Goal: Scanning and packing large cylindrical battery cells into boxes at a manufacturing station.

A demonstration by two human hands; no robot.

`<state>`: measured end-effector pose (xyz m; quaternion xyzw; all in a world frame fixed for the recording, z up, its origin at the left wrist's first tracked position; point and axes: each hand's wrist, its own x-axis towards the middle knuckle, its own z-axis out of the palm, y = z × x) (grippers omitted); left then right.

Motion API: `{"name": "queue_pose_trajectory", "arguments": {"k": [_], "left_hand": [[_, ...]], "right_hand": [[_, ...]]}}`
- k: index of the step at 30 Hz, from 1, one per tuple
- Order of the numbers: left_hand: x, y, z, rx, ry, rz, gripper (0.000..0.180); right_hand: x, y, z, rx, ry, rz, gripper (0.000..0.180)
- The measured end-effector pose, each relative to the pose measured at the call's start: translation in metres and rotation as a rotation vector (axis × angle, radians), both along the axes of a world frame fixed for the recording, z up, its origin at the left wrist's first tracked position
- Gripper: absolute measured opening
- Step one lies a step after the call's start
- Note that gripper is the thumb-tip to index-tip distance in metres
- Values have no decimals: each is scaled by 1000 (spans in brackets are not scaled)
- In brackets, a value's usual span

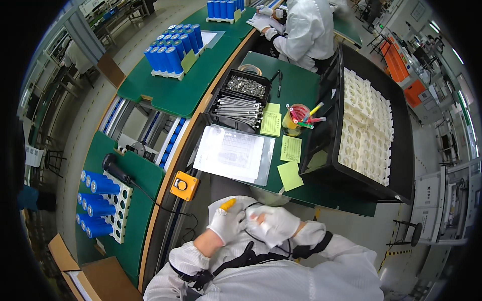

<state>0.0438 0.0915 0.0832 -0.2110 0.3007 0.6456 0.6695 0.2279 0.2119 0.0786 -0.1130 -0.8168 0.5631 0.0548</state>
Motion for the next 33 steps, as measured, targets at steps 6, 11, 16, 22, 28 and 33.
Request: {"name": "queue_pose_trajectory", "arguments": {"k": [6, 11, 16, 22, 28, 33], "left_hand": [[-41, 10, -13, 26, 1377, -720, 24], [-16, 54, -52, 124, 2130, -1147, 25], [-3, 74, -76, 125, 2250, -1349, 26], [18, 62, -83, 3, 2301, -1315, 19], [27, 34, -73, 160, 2309, -1089, 15], [59, 16, -88, -71, 2593, -877, 14]], "right_hand": [[41, 14, -33, -239, -914, -326, 19], [-12, -6, -16, -463, -622, -558, 31], [-28, 1, 13, 187, -285, -212, 35], [-30, 15, -21, 405, -50, -262, 20], [-40, 13, -29, 547, -350, -134, 20], [-70, 31, -32, 626, -798, 201, 21]]}}
